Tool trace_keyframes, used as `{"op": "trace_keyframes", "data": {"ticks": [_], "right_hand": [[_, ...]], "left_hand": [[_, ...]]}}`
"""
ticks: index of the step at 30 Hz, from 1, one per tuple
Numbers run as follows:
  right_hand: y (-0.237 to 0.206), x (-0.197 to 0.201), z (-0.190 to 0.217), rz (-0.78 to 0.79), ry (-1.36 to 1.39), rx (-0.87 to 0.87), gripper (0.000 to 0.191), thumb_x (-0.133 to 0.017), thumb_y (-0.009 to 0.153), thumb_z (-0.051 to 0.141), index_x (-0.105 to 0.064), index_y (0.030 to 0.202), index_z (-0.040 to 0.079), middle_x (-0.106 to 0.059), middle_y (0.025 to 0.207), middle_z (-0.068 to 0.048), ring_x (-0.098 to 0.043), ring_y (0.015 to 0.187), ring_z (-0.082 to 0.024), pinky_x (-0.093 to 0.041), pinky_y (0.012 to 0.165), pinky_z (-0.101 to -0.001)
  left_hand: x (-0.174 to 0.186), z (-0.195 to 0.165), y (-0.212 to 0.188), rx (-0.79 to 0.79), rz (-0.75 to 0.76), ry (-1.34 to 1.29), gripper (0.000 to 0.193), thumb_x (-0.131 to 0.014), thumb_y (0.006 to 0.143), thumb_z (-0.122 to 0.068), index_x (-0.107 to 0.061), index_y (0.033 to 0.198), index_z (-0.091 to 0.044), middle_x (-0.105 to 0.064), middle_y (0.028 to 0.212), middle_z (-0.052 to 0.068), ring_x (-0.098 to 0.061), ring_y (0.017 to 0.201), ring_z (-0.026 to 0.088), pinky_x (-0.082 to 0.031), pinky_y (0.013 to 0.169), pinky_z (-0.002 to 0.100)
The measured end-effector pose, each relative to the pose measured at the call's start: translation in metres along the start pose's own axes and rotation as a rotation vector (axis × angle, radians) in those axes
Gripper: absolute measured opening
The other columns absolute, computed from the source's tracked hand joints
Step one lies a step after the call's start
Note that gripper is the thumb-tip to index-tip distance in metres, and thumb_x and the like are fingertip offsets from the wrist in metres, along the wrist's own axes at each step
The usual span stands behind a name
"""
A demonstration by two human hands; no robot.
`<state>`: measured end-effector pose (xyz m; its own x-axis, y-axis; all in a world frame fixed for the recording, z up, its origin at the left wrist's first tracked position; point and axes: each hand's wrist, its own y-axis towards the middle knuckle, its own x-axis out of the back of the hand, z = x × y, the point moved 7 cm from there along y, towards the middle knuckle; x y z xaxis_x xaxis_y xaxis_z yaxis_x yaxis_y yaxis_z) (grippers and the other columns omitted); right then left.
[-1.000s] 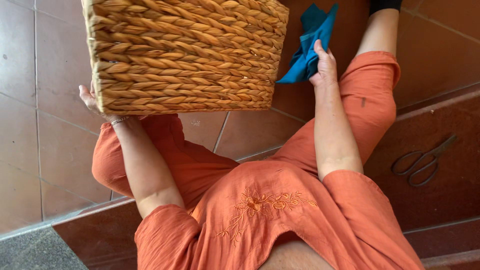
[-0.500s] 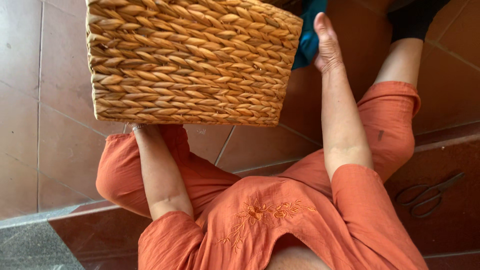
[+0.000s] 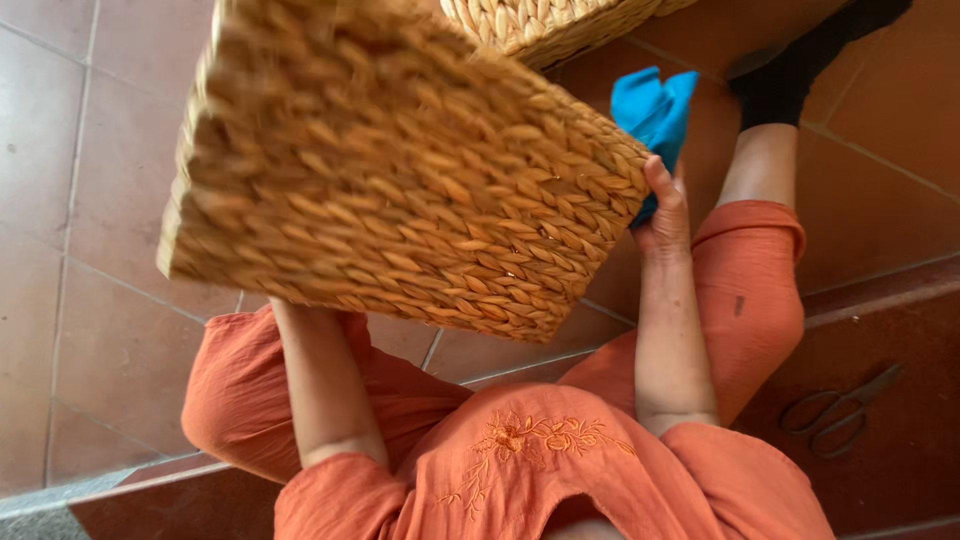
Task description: The person wipes the exterior and interior surfaces of a woven basket with a blue cloth. They rotate the basket to reach all sides, then use scissors to trim loose fibers from the rim before wiping again.
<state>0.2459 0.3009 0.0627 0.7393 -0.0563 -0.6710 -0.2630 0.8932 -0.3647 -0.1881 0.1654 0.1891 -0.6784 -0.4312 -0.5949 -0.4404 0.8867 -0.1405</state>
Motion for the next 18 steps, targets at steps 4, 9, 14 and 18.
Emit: {"op": "trace_keyframes", "data": {"ticks": [4,9,14,18], "right_hand": [[-0.021,-0.028,0.024,-0.038,0.048,0.039,0.067,-0.079,0.093,0.029,-0.048,0.146,0.002,-0.065,0.135,-0.011,-0.065,0.12,-0.023,-0.056,0.104,-0.0384],[-0.039,-0.059,0.033,-0.116,-0.111,0.152,0.056,-0.077,0.098,0.023,-0.052,0.144,0.002,-0.064,0.129,-0.01,-0.064,0.113,-0.02,-0.056,0.099,-0.036],[-0.08,-0.058,0.066,-0.184,-0.301,0.309,0.054,-0.076,0.099,0.019,-0.049,0.143,0.004,-0.059,0.115,-0.003,-0.057,0.096,-0.011,-0.051,0.087,-0.0279],[-0.073,-0.051,0.123,-0.2,-0.418,0.523,0.073,-0.078,0.108,0.018,-0.034,0.166,0.003,-0.058,0.115,-0.001,-0.051,0.09,-0.007,-0.044,0.082,-0.0211]], "left_hand": [[-0.009,-0.052,0.068,-0.272,-0.022,-0.007,0.065,-0.055,0.1,-0.05,-0.033,0.146,-0.009,-0.048,0.15,0.017,-0.047,0.141,0.031,-0.044,0.124,0.049],[-0.034,-0.092,0.126,-0.392,0.045,-0.02,0.068,-0.057,0.1,-0.05,-0.03,0.149,-0.011,-0.046,0.153,0.015,-0.045,0.144,0.03,-0.043,0.125,0.047],[-0.061,-0.058,0.097,-0.089,0.194,0.118,0.071,-0.06,0.101,-0.049,-0.027,0.152,-0.012,-0.044,0.156,0.014,-0.043,0.146,0.029,-0.042,0.125,0.046],[-0.081,-0.04,0.12,-0.01,0.236,0.104,0.074,-0.062,0.101,-0.049,-0.025,0.154,-0.014,-0.042,0.158,0.013,-0.041,0.148,0.028,-0.041,0.126,0.045]]}}
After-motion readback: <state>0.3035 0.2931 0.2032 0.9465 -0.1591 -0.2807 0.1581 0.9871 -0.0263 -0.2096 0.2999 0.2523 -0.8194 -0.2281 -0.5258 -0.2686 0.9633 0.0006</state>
